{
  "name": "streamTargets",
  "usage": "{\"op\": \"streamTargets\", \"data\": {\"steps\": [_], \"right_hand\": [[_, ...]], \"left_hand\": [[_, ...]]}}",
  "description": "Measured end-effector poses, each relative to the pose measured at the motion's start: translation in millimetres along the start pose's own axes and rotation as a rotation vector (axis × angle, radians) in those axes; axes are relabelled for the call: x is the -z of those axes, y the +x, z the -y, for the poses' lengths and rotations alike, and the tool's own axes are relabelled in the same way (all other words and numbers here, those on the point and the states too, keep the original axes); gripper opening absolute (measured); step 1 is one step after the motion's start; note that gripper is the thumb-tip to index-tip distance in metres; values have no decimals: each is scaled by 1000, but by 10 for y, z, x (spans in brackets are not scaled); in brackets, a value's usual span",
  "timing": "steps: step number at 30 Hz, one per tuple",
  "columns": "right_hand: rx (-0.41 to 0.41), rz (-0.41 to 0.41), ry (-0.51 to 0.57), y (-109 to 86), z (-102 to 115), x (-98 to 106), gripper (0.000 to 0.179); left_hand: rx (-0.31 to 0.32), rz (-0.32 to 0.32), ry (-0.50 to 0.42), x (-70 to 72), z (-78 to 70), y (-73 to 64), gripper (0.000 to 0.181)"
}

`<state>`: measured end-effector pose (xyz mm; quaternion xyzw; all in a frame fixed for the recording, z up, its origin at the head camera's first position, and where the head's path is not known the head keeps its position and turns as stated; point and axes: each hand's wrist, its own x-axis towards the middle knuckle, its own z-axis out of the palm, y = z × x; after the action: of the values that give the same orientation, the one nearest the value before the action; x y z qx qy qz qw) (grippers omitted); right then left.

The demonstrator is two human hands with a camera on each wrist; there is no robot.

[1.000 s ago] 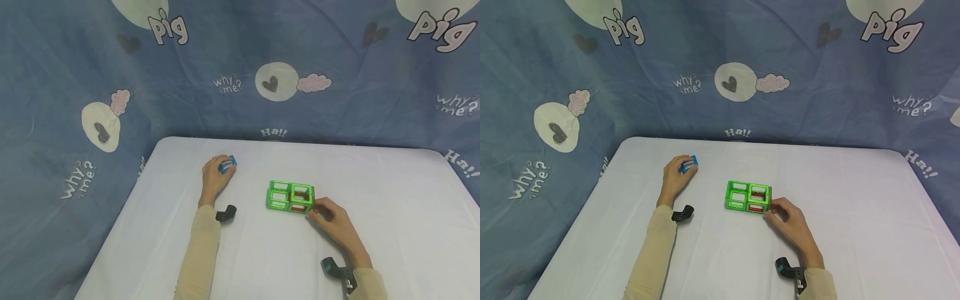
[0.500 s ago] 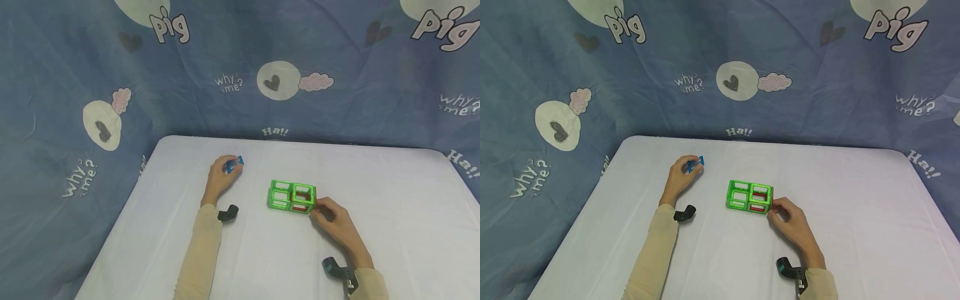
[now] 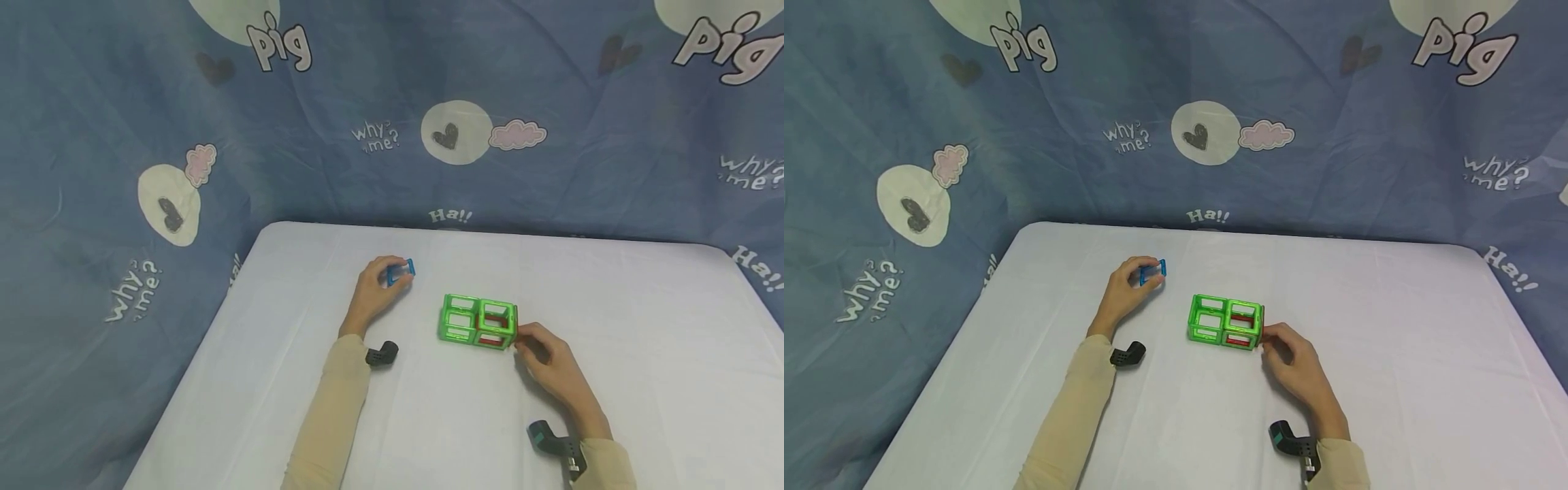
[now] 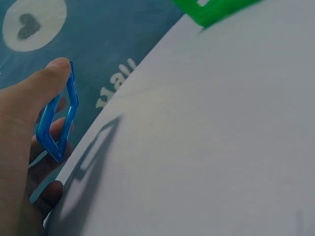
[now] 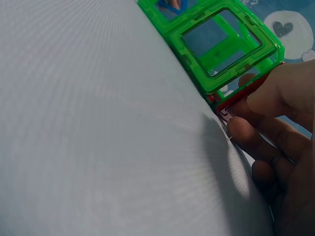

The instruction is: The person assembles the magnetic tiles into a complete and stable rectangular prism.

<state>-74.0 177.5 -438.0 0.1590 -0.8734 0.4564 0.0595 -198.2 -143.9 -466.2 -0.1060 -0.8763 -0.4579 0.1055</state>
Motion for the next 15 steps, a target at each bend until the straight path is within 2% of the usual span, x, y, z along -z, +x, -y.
{"op": "streamTargets", "data": {"steps": [4, 15], "right_hand": [[-2, -4, -14, -2, 7, 4, 24], [-36, -8, -22, 10, 29, -8, 24]], "left_hand": [[-14, 21, -3, -38, -17, -3, 41], [-46, 28, -25, -54, -38, -13, 40]]}}
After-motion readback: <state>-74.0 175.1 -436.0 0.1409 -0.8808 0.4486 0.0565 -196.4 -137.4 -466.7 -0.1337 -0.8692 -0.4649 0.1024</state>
